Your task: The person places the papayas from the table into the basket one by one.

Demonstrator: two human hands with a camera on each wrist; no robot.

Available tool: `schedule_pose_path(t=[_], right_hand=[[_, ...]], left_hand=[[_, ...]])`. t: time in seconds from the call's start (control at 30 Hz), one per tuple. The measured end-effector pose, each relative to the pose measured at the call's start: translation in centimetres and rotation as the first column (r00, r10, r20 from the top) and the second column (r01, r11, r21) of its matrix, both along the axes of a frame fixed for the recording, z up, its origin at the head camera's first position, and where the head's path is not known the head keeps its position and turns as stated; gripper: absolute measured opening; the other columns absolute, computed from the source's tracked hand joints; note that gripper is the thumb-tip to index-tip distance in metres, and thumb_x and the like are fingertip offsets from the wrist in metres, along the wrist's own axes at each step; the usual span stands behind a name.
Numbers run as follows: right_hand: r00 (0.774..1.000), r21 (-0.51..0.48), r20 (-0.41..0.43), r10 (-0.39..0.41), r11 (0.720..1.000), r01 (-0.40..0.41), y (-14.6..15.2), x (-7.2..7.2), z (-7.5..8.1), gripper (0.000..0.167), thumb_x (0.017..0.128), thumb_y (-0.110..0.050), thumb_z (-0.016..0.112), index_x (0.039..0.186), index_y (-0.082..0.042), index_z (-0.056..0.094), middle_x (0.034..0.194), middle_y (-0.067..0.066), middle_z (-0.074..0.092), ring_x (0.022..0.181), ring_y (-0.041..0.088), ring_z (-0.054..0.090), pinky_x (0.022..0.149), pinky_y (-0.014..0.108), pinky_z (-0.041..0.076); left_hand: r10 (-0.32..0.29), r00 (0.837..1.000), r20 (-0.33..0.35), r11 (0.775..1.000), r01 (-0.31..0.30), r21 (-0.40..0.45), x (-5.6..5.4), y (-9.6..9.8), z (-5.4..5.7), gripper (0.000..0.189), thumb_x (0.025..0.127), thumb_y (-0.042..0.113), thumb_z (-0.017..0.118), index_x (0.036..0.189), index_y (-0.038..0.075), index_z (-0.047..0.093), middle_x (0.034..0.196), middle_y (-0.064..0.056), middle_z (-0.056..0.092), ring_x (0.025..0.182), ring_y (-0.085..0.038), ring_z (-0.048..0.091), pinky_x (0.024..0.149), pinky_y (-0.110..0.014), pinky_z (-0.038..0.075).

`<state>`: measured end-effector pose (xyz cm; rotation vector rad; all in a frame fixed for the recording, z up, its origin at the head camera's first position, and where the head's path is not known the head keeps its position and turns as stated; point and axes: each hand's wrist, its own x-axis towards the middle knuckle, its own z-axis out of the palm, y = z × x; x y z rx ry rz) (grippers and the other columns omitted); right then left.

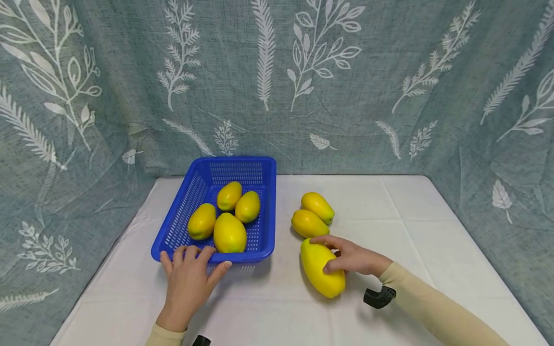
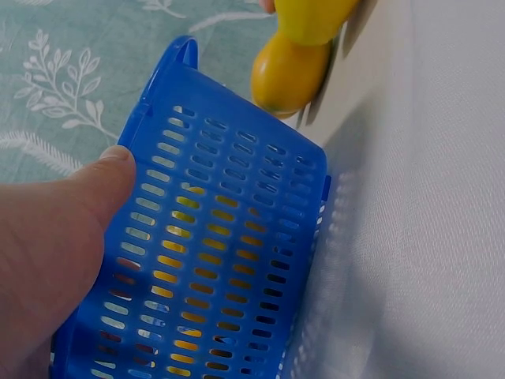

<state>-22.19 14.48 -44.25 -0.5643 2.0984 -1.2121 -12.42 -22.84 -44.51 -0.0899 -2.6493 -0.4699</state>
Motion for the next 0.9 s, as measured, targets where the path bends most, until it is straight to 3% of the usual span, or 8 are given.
schedule_pose_path(t=[0.13,0.27,0.37,0.63,0.77,0.9], right_hand=[[0.996,-0.128,0.08,-0.026,0.991,0.036,-0.3,-0.3,0.5,0.076,0.086,-0.018,0.064,0.156,-0.014,0.034,0.153,0.028,0.035,0.114,0.029,0.054,0.083,0.036,0.054],[0.987,-0.288,0.152,-0.055,0.953,0.098,-0.7,-1.3,2.1,0.081,0.089,-0.014,0.059,0.16,-0.009,0.021,0.155,0.033,0.027,0.109,0.024,0.06,0.084,0.037,0.058],[0.984,-0.343,0.151,-0.097,0.928,0.144,-1.4,-2.5,3.6,0.081,0.091,-0.011,0.057,0.161,-0.011,0.018,0.159,0.032,0.024,0.111,0.023,0.061,0.086,0.038,0.059],[0.968,-0.351,0.102,-0.229,0.902,0.251,-7.3,-4.7,7.9,0.074,0.095,-0.013,0.059,0.16,-0.026,0.027,0.156,0.023,0.036,0.113,0.03,0.057,0.076,0.033,0.057],[0.965,-0.367,0.083,-0.249,0.893,0.262,-12.0,-5.3,8.7,0.073,0.094,-0.016,0.063,0.158,-0.03,0.032,0.15,0.02,0.042,0.113,0.03,0.06,0.076,0.036,0.061],[0.967,-0.335,0.02,-0.256,0.909,0.248,-16.4,-5.9,8.6,0.072,0.092,-0.02,0.069,0.156,-0.032,0.037,0.151,0.016,0.042,0.119,0.031,0.059,0.078,0.044,0.062]], left_hand=[[0.003,1.0,0.009,1.0,-0.003,-0.007,0.1,-0.2,0.2,0.044,0.084,0.039,0.082,0.107,0.003,0.071,0.102,-0.029,0.064,0.117,-0.061,0.046,0.102,-0.08,0.013],[0.003,1.0,0.013,1.0,-0.003,-0.015,0.1,-0.2,0.3,0.043,0.085,0.04,0.081,0.106,0.003,0.071,0.102,-0.029,0.064,0.117,-0.061,0.047,0.102,-0.08,0.013],[0.002,1.0,0.014,1.0,-0.001,-0.02,0.1,-0.2,0.4,0.043,0.085,0.04,0.081,0.106,0.003,0.071,0.101,-0.029,0.064,0.116,-0.061,0.047,0.102,-0.079,0.014],[0.009,1.0,0.009,1.0,-0.008,-0.029,0.2,-0.7,0.5,0.043,0.084,0.041,0.081,0.106,0.004,0.072,0.102,-0.028,0.064,0.116,-0.061,0.047,0.103,-0.081,0.013],[0.005,1.0,-0.012,1.0,-0.005,-0.03,0.2,-0.5,0.4,0.043,0.083,0.04,0.082,0.106,0.005,0.072,0.101,-0.028,0.064,0.115,-0.061,0.049,0.102,-0.081,0.015],[0.013,0.999,0.039,1.0,-0.013,-0.018,0.2,0.1,0.0,0.044,0.086,0.042,0.08,0.108,0.005,0.071,0.104,-0.028,0.064,0.119,-0.06,0.047,0.104,-0.083,0.012]])
